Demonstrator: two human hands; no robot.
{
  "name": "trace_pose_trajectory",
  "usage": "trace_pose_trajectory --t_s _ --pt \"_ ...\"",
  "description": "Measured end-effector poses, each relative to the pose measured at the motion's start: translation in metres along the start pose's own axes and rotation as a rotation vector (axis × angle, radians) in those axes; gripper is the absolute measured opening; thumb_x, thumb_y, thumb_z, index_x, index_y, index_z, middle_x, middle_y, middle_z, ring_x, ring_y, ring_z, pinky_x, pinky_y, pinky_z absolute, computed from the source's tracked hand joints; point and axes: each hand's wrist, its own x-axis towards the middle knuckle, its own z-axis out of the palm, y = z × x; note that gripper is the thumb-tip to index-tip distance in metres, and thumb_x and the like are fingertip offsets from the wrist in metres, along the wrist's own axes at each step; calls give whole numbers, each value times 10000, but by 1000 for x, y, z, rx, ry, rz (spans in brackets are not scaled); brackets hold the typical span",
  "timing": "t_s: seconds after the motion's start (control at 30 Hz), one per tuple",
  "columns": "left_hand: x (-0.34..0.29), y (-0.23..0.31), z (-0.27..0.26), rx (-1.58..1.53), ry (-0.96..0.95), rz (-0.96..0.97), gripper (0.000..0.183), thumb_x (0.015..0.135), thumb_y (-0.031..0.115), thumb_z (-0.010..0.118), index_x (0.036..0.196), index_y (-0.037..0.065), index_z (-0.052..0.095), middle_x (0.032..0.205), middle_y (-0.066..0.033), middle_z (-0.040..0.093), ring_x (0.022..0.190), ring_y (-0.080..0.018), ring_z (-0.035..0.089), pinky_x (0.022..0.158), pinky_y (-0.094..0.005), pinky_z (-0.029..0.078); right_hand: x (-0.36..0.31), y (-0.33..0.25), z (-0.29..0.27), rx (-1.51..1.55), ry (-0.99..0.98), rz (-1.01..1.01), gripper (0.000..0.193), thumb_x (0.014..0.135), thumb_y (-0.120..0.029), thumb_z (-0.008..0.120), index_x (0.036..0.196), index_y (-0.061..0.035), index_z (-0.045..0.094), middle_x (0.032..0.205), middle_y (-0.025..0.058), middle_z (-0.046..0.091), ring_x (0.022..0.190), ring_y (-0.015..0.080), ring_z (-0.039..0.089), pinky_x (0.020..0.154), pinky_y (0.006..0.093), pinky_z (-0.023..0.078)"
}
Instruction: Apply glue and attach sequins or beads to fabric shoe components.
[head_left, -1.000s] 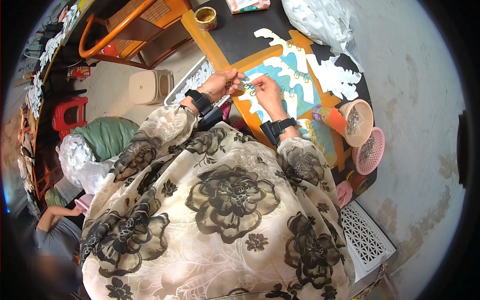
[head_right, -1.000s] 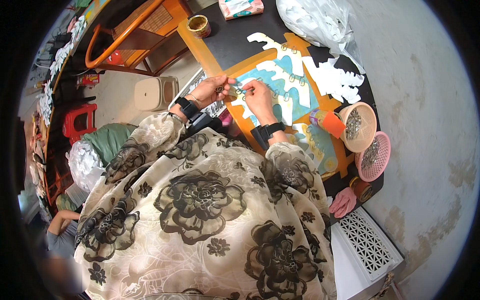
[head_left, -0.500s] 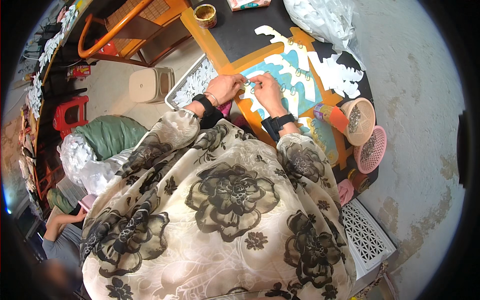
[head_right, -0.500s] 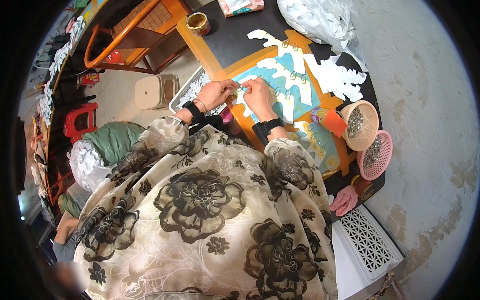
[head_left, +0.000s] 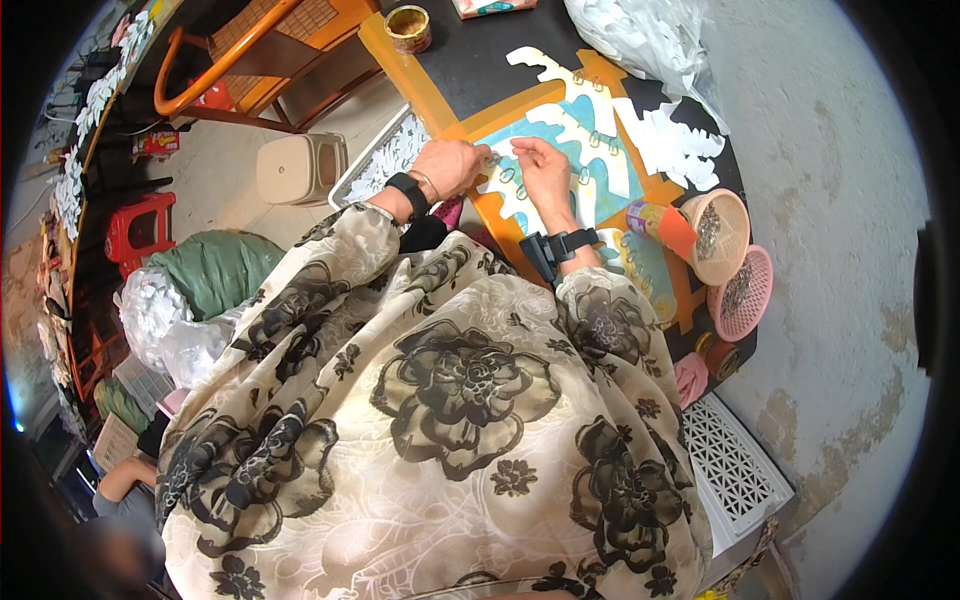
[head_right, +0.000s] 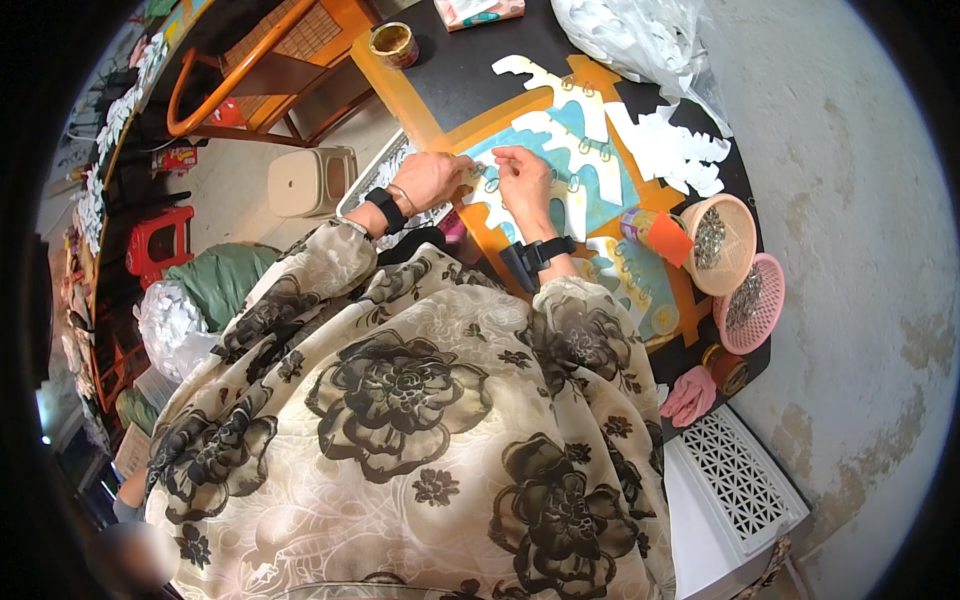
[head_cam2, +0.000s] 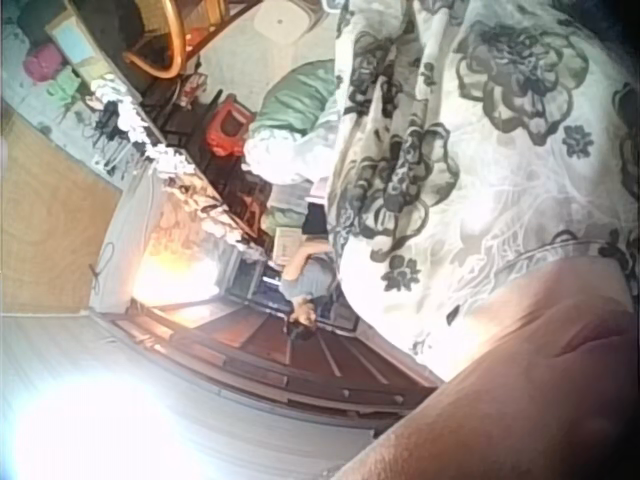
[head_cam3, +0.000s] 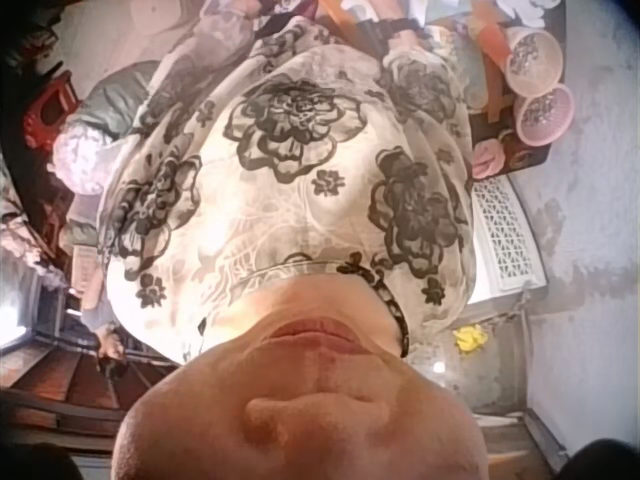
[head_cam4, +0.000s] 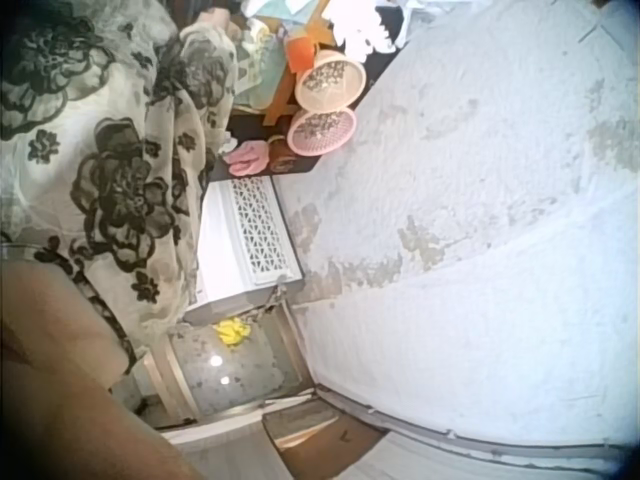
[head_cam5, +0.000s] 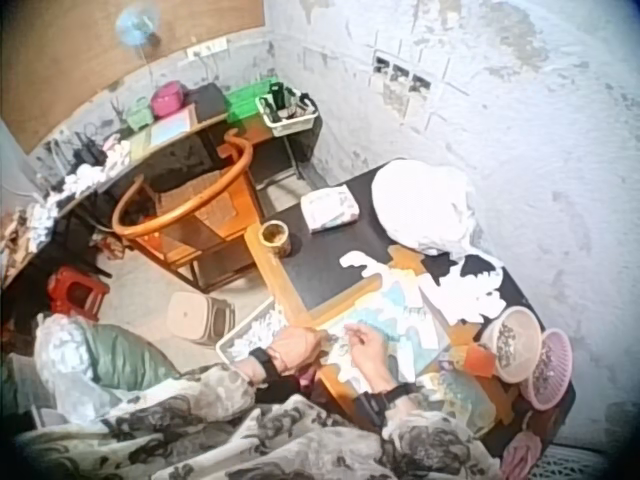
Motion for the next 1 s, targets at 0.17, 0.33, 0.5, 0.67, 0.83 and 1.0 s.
trace_pose_trajectory --t_s 0.17,0.33,0.5,0.67,0.83,1.0 --pt "12 -16 1 -1643 -180 -386 319 1030 252 463 1185 22 621 949 -92 703 925 -225 690 723 -315 555 -17 -24 -15 67 9 -128 166 868 -4 637 1013 -40 710 958 69 680 673 116 621 617 260 496" --pt "14 14 -20 -2101 -289 -329 619 1036 463 377 1303 -91 447 1267 -206 547 1117 -290 635 994 -387 537 -33 -63 -30 -139 -27 -237 171 831 -58 703 1001 -68 719 919 61 647 720 163 611 645 291 502" --pt "40 19 -6 -2194 -568 -164 632 1023 509 376 1270 -64 475 1210 -194 586 1063 -285 657 941 -402 568 -29 -63 -39 -420 55 -548 186 768 -103 748 953 -84 731 898 69 637 859 260 595 763 377 507" --pt "53 40 5 -2173 -581 -204 621 1013 534 387 1228 -34 522 1122 -154 632 983 -242 680 867 -379 602 -23 -50 -53 -304 8 -352 157 760 -78 753 912 -72 716 873 76 631 787 236 630 697 351 524" --pt "66 60 -1 -2135 -606 -283 615 1010 530 401 1206 -36 538 1114 -134 636 972 -231 680 867 -378 603 -19 -48 -68 -198 -22 -100 156 745 -25 768 882 -39 696 829 73 624 666 184 650 598 300 530" --pt "86 80 -18 -2018 -589 -291 608 1018 515 400 1206 -42 552 1113 -141 649 981 -213 680 890 -365 589 4 -26 -90 40 55 -229 147 747 54 754 865 15 676 729 49 654 659 100 625 604 245 538"
